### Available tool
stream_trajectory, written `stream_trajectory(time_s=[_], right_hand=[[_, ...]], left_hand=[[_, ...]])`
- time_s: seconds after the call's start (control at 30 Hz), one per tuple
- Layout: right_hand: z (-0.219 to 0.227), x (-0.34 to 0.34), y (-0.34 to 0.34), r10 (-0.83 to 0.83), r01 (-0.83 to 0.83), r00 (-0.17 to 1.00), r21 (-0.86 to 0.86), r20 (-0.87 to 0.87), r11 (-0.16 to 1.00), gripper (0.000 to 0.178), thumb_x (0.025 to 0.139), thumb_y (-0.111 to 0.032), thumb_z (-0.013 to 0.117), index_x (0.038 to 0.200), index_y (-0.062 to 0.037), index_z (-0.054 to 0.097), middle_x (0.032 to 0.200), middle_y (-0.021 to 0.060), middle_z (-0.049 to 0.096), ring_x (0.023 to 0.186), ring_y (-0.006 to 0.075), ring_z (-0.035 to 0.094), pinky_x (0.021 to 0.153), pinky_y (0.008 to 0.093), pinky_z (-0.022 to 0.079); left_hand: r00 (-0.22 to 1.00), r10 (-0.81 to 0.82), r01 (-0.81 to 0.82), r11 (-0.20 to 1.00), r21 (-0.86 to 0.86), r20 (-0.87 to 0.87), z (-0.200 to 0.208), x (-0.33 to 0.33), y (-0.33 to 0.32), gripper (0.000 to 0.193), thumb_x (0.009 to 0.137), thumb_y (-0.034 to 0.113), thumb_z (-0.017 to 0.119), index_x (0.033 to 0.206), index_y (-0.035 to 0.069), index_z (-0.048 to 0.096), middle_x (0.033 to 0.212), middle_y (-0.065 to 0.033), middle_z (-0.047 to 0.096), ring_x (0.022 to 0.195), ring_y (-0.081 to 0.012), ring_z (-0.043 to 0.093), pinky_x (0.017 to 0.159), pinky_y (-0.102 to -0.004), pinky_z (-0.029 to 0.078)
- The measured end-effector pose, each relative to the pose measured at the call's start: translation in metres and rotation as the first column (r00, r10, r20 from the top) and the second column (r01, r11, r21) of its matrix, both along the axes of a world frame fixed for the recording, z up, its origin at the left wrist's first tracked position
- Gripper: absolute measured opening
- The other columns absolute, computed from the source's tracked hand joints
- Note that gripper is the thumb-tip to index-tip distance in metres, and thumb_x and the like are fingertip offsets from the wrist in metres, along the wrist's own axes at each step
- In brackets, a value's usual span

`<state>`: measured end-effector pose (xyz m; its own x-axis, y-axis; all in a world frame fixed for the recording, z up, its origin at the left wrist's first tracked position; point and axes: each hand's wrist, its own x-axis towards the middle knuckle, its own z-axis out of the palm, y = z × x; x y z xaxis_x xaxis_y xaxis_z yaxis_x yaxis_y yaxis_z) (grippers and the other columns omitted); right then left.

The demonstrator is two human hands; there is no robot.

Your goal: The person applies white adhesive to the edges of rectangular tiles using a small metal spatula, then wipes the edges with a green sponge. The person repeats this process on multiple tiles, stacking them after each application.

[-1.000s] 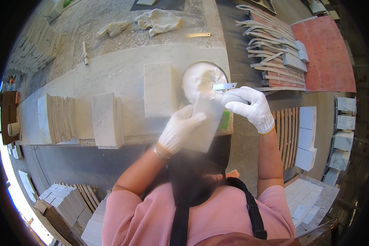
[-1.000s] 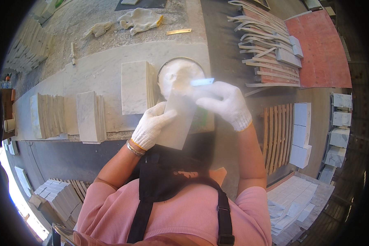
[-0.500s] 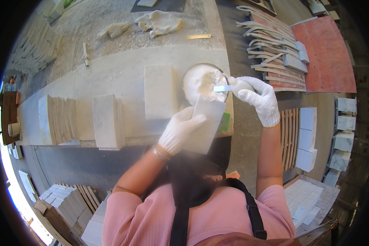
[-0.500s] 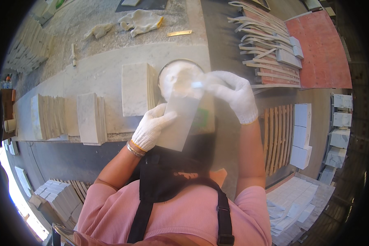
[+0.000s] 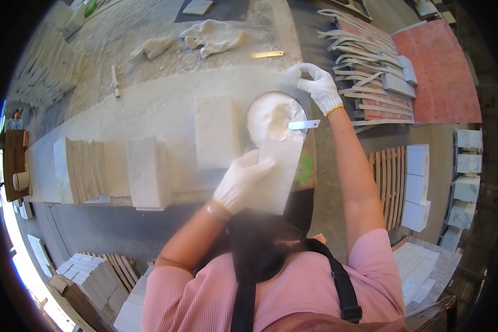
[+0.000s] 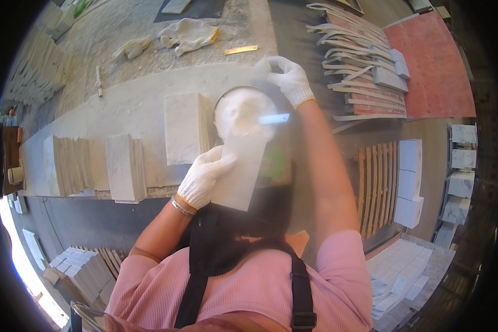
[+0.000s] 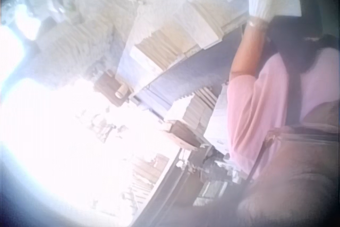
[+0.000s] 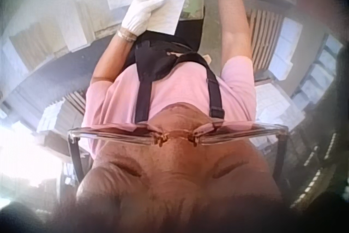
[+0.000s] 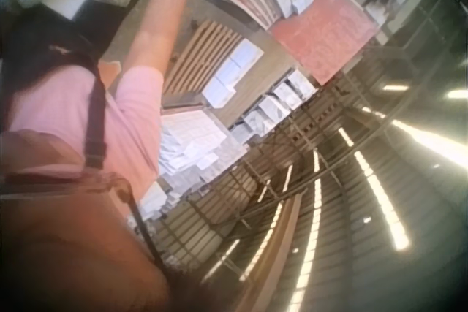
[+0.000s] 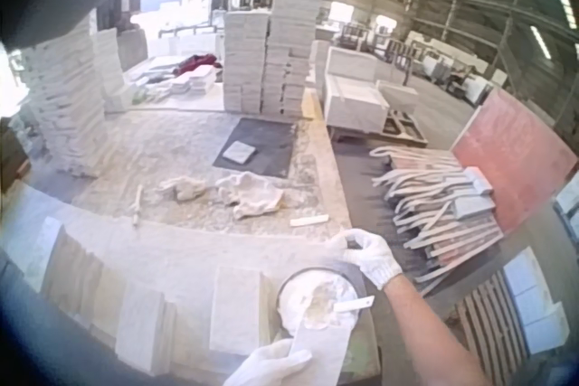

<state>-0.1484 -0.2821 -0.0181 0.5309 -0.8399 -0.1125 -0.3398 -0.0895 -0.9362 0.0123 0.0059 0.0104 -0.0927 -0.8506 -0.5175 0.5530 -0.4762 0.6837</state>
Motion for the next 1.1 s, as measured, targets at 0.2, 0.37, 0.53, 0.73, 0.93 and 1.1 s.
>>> stream_trajectory(time_s=[0.2, 0.37, 0.53, 0.73, 0.93, 1.1], right_hand=[[-0.001, -0.004, 0.001, -0.006, 0.005, 0.990, -0.010, -0.142, 1.000, 0.045, 0.087, -0.007, 0.081, 0.132, -0.0066, 0.072, 0.119, 0.0036, 0.075, 0.109, 0.0119, 0.067, 0.098, 0.0279, 0.053], [0.046, -0.040, 0.045, -0.122, 0.036, 0.945, -0.274, -0.303, 0.961, 0.039, 0.093, -0.024, 0.079, 0.128, -0.0080, 0.075, 0.122, 0.0091, 0.076, 0.111, 0.0179, 0.070, 0.097, 0.0302, 0.053], [0.069, -0.053, 0.103, -0.101, -0.040, 0.853, -0.256, -0.512, 0.966, 0.032, 0.093, -0.029, 0.079, 0.117, -0.0071, 0.079, 0.115, 0.0112, 0.078, 0.103, 0.0201, 0.073, 0.090, 0.0316, 0.055], [0.062, -0.047, 0.114, -0.043, 0.010, 0.951, -0.107, -0.305, 0.994, 0.021, 0.094, -0.016, 0.076, 0.110, -0.0024, 0.080, 0.102, 0.0063, 0.079, 0.091, 0.0153, 0.071, 0.084, 0.0281, 0.054], [0.060, -0.054, 0.116, -0.126, 0.139, 0.978, 0.066, -0.167, 0.988, 0.023, 0.093, -0.013, 0.076, 0.112, -0.0023, 0.079, 0.090, -0.0002, 0.075, 0.072, 0.0053, 0.061, 0.062, 0.0212, 0.044], [0.071, -0.057, 0.127, -0.190, 0.200, 0.979, 0.150, -0.076, 0.968, 0.023, 0.093, -0.014, 0.077, 0.114, -0.0054, 0.079, 0.087, -0.0016, 0.074, 0.068, 0.0029, 0.058, 0.056, 0.0196, 0.039]], left_hand=[[0.998, 0.034, -0.035, 0.999, -0.019, -0.056, -0.002, -0.002, 0.001, 0.034, 0.103, 0.016, 0.066, 0.132, -0.002, 0.065, 0.116, -0.0045, 0.072, 0.101, -0.0101, 0.066, 0.090, -0.0271, 0.053], [0.994, 0.038, -0.037, 0.999, 0.010, -0.102, -0.004, -0.003, 0.004, 0.035, 0.103, 0.014, 0.065, 0.133, -0.002, 0.065, 0.117, -0.0050, 0.072, 0.102, -0.0111, 0.067, 0.091, -0.0277, 0.054], [0.997, 0.022, -0.021, 1.000, 0.015, -0.078, -0.008, -0.005, 0.004, 0.037, 0.102, 0.014, 0.066, 0.134, -0.003, 0.064, 0.118, -0.0051, 0.072, 0.102, -0.0113, 0.067, 0.090, -0.0281, 0.054], [0.996, 0.030, -0.029, 0.999, 0.013, -0.085, -0.007, -0.007, 0.004, 0.035, 0.101, 0.013, 0.066, 0.133, -0.003, 0.066, 0.118, -0.0052, 0.073, 0.103, -0.0115, 0.067, 0.091, -0.0284, 0.054], [0.997, 0.029, -0.030, 1.000, -0.005, -0.076, -0.008, -0.006, 0.002, 0.034, 0.101, 0.012, 0.066, 0.131, -0.003, 0.067, 0.118, -0.0058, 0.073, 0.103, -0.0123, 0.067, 0.091, -0.0287, 0.054], [0.994, 0.023, -0.021, 1.000, 0.018, -0.109, -0.008, -0.004, -0.001, 0.036, 0.101, 0.012, 0.066, 0.133, -0.004, 0.066, 0.119, -0.0067, 0.073, 0.103, -0.0135, 0.069, 0.091, -0.0291, 0.055]])
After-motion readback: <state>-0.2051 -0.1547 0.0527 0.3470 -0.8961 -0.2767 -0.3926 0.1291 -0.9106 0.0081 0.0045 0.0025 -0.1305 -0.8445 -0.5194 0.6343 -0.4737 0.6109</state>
